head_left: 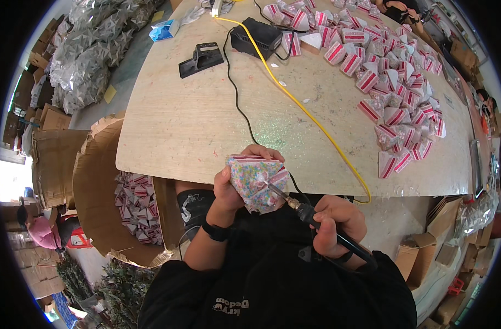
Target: The person uses a heated tool to fuse together triangular, cake-shaped squishies into a larger cluster. They pick up individual pieces from a table, press the tool along the edges to join them, and then toss the finished clusters into a large cardboard bin.
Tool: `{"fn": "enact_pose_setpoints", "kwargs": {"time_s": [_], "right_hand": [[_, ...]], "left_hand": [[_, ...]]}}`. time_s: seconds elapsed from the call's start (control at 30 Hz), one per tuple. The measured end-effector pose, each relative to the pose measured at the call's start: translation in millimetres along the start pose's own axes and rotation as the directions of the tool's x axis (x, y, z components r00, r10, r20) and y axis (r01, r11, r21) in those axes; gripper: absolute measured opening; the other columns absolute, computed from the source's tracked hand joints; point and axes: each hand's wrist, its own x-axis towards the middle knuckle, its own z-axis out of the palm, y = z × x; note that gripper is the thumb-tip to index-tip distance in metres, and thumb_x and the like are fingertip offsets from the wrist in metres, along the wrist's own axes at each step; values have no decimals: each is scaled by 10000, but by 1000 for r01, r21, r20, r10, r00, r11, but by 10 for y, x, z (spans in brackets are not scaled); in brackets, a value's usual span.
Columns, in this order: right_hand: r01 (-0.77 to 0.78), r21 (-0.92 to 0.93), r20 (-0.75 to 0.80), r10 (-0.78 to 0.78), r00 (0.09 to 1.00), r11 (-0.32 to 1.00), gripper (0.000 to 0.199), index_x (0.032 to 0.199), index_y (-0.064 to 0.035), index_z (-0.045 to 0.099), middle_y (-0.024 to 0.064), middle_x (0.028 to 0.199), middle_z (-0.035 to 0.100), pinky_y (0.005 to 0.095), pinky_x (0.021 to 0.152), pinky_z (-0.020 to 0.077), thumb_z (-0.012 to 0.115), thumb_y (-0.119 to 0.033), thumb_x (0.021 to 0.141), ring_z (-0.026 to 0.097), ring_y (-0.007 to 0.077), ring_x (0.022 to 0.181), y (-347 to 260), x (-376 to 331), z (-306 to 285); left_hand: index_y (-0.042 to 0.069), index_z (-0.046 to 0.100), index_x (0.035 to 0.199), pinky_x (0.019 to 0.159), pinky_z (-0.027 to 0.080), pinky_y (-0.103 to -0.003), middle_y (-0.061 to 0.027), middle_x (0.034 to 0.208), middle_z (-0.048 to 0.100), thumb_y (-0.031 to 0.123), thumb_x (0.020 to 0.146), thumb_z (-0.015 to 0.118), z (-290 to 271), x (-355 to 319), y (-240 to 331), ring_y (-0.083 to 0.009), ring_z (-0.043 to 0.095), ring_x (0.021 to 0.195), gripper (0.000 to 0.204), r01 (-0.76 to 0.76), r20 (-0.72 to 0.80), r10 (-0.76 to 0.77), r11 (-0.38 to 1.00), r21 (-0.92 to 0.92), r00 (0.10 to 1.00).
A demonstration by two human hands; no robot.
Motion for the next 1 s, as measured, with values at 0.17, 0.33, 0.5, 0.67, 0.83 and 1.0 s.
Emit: {"fn": "enact_pose_setpoints", "kwargs": {"time_s": [0.17, 0.33, 0.5, 0.67, 0.83, 1.0], "right_hand": [[-11, 22, -16, 11, 1000, 1000, 88, 864, -2, 590, 101, 640, 607, 284, 451, 420, 639, -68, 894, 554, 176, 492, 0, 3, -7], [35, -46, -154, -42, 987, 998, 262, 916, 5, 527, 117, 654, 554, 242, 437, 396, 540, -242, 1003, 497, 118, 509, 38, -46, 54], [-6, -115, -180, -15, 984, 993, 548, 1156, 76, 563, 142, 731, 590, 246, 489, 445, 476, -449, 1026, 521, 120, 531, -22, -53, 67], [-75, 27, -132, 78, 988, 997, 590, 1200, 100, 589, 150, 768, 648, 250, 492, 453, 524, -452, 1004, 592, 142, 572, -24, 4, 106], [69, -131, 63, -61, 996, 989, 434, 1092, 82, 675, 101, 698, 641, 279, 476, 428, 657, -325, 944, 576, 169, 533, -55, 39, -112], [247, -133, 187, -220, 957, 960, 242, 926, 48, 721, 50, 612, 539, 302, 451, 372, 668, -182, 869, 506, 176, 482, 12, 120, -118]], "left_hand": [[-24, 544, 1181, 971, 480, -406, -238, 1192, 588, 708, 801, 542, 8, 8, 36, -289, 597, 1107, 824, 13, 21, -14, 1000, 12, 1000], [-18, 532, 1249, 913, 531, -469, -271, 1238, 602, 668, 866, 437, -49, 1, -84, -380, 631, 1092, 791, 99, -82, -148, 898, -430, 986], [80, 512, 1268, 587, 485, -456, -252, 1229, 584, 695, 880, 387, -5, -23, -38, -372, 608, 859, 738, 132, -106, -228, 820, -557, 968], [75, 524, 1247, 577, 466, -436, -250, 1241, 580, 692, 883, 381, -52, 10, -61, -351, 565, 875, 731, 121, -68, -204, 785, -608, 977], [53, 534, 1209, 565, 468, -431, -248, 1233, 582, 687, 879, 385, -4, 43, -15, -348, 569, 847, 731, 122, -84, -225, 765, -632, 971], [36, 528, 1198, 558, 477, -449, -255, 1197, 605, 680, 869, 419, -14, 32, -35, -368, 603, 792, 732, 126, -159, -236, 852, -508, 959]]}}
